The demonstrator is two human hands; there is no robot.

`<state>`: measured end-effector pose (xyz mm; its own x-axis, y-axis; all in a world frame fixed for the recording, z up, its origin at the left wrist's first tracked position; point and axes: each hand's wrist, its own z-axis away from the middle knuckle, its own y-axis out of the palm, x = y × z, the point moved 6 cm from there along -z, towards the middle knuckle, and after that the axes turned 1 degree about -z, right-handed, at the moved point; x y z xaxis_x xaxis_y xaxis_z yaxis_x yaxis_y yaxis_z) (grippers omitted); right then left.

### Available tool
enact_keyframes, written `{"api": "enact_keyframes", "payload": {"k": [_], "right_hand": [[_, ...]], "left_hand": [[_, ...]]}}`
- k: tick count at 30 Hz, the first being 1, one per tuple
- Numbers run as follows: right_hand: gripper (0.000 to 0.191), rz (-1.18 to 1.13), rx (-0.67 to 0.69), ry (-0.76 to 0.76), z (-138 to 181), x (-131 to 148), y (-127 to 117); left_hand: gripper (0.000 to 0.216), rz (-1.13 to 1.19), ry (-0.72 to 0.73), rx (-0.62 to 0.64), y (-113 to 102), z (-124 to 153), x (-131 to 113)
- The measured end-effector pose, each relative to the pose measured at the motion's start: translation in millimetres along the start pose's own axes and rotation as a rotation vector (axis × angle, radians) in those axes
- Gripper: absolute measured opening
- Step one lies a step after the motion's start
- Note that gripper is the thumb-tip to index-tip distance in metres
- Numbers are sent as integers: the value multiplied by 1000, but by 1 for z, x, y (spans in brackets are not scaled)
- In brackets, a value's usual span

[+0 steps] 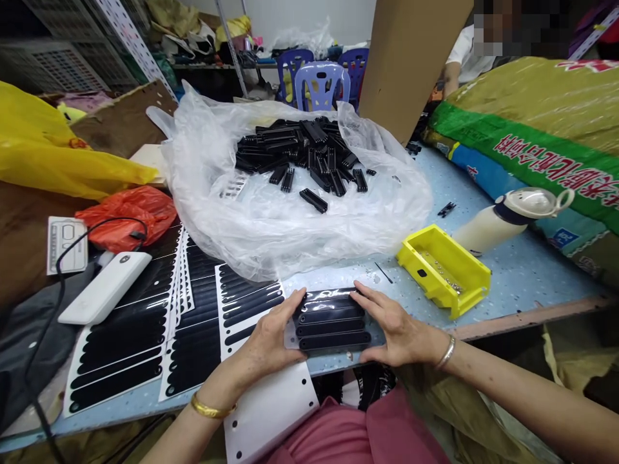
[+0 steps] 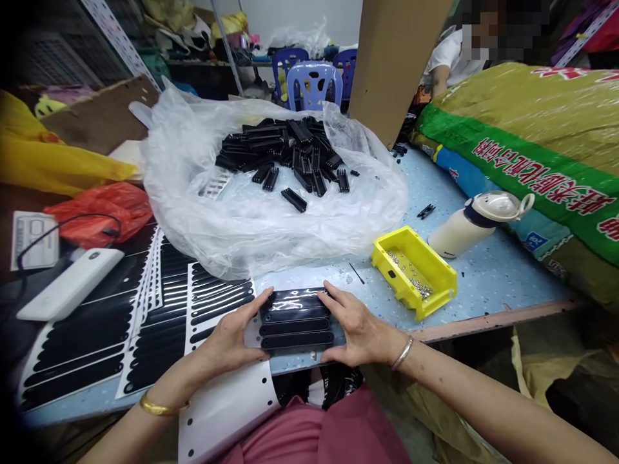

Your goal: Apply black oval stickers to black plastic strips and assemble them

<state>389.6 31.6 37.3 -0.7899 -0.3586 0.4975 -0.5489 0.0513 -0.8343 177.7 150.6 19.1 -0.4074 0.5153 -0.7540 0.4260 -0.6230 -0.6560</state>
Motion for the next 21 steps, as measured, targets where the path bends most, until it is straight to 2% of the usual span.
{"api": "enact_keyframes", "payload": {"k": [6,15,19,21], "right_hand": [[106,-17,-27,50,5,-3,4],[102,102,24,-17,-4,1,2],[103,182,86,-4,-22,14,-10],[107,204,145,-6,-38,23,-8]], "left_hand": [[115,22,-18,-13,2,-1,2],[110,0,-14,-30,1,-1,-3],[107,13,21,-38,2,-2,-4],[108,28,34,-53,3,-1,-3]]}}
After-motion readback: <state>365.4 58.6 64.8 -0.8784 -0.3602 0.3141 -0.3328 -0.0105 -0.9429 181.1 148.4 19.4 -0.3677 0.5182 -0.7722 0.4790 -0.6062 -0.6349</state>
